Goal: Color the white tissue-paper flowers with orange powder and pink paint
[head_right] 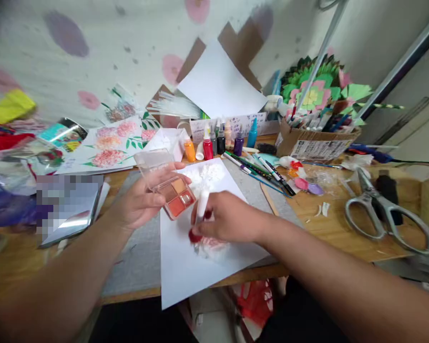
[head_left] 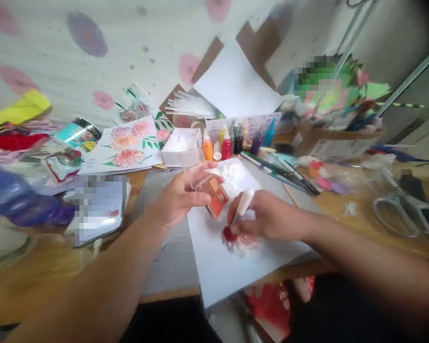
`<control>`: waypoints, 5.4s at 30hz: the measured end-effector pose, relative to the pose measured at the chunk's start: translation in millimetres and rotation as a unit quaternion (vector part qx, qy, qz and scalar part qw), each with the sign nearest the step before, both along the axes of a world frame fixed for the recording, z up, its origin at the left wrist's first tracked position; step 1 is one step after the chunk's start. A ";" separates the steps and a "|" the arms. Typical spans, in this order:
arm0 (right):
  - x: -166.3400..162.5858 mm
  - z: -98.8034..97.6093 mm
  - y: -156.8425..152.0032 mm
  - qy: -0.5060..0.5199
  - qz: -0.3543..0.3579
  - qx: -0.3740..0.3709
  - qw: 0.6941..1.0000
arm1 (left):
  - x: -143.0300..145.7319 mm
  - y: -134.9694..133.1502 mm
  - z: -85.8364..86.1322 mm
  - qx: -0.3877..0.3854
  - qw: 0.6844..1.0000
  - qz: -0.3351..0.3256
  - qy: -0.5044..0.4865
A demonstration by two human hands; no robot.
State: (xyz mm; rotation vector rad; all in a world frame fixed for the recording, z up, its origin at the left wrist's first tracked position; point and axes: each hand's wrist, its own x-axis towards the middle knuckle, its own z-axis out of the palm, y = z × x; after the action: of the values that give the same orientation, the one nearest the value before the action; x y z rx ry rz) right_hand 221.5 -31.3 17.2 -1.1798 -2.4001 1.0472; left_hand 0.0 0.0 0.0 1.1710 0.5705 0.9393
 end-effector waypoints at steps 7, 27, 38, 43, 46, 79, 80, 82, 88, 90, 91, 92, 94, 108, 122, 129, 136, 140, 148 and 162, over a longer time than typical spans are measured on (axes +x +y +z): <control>24.6 2.6 5.1 -0.005 -0.114 0.036 0.993 | 2.0 1.5 0.4 -0.010 1.000 -0.005 0.026; 80.7 -14.9 -23.3 0.249 -0.272 -0.220 0.903 | 3.7 3.7 2.9 -0.022 0.990 0.142 0.006; 68.4 -20.2 -19.3 0.297 -0.366 -0.233 0.851 | 0.6 5.4 0.0 -0.023 0.997 0.070 0.013; 67.9 -16.5 -2.6 0.334 -0.381 -0.259 0.823 | 0.1 8.9 -3.1 -0.034 0.993 0.107 0.039; 70.6 -15.2 2.1 0.341 -0.381 -0.264 0.818 | 2.0 8.8 -2.4 -0.038 0.991 0.119 0.046; -19.4 -23.4 81.1 0.167 -0.181 0.102 0.964 | 3.9 32.5 -4.8 0.021 0.998 -0.002 0.056; -18.2 -22.7 80.9 0.162 -0.188 0.108 0.963 | 2.9 32.5 -4.6 0.019 0.998 -0.002 0.062; -17.0 -19.6 80.6 0.160 -0.190 0.112 0.962 | 1.7 32.1 -4.1 0.014 0.998 0.001 0.067; -18.1 -11.7 78.2 0.142 -0.155 0.118 0.971 | 0.5 30.0 -3.6 0.017 0.998 0.006 0.055; -18.1 -11.8 77.6 0.143 -0.158 0.120 0.970 | -0.1 30.3 -4.5 0.014 0.998 0.026 0.056; -18.1 -12.5 77.5 0.141 -0.153 0.120 0.971 | -0.3 30.5 -5.3 0.011 0.998 0.025 0.059; -18.1 -13.5 77.5 0.137 -0.147 0.122 0.972 | -0.3 30.7 -6.2 0.007 0.998 0.016 0.064; -17.7 -16.1 78.0 0.126 -0.142 0.127 0.974 | -0.1 31.0 -8.2 -0.007 0.997 0.006 0.078; -9.4 -16.7 73.9 0.171 -0.139 0.114 0.969 | 12.2 20.8 2.4 -0.015 0.996 0.039 0.073; -13.3 -17.9 73.1 0.160 -0.171 0.138 0.962 | 13.2 20.2 -2.3 -0.053 0.995 0.046 0.068; -10.3 -18.1 73.3 0.141 -0.140 0.154 0.968 | 12.9 20.8 -2.8 -0.046 0.996 0.071 0.041; -3.6 -20.8 83.0 0.131 -0.098 0.175 0.971 | 11.5 20.6 -7.6 -0.041 0.996 0.065 0.050; 1.5 -24.3 83.8 0.140 -0.039 0.196 0.970 | 12.1 20.2 -8.1 -0.066 0.994 0.073 0.044; -1.7 -38.2 77.4 0.199 -0.058 0.260 0.943 | 14.9 18.4 -4.7 -0.077 0.993 0.071 0.048; -5.3 -28.5 78.9 0.211 -0.055 0.250 0.943 | 22.6 16.6 -8.5 -0.091 0.991 0.094 0.017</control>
State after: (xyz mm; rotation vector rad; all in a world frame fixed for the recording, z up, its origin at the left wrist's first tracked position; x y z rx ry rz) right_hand 216.3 47.7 -11.3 -0.8013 -2.0539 0.5306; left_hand 22.6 16.6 -8.5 0.9823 0.7875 1.0057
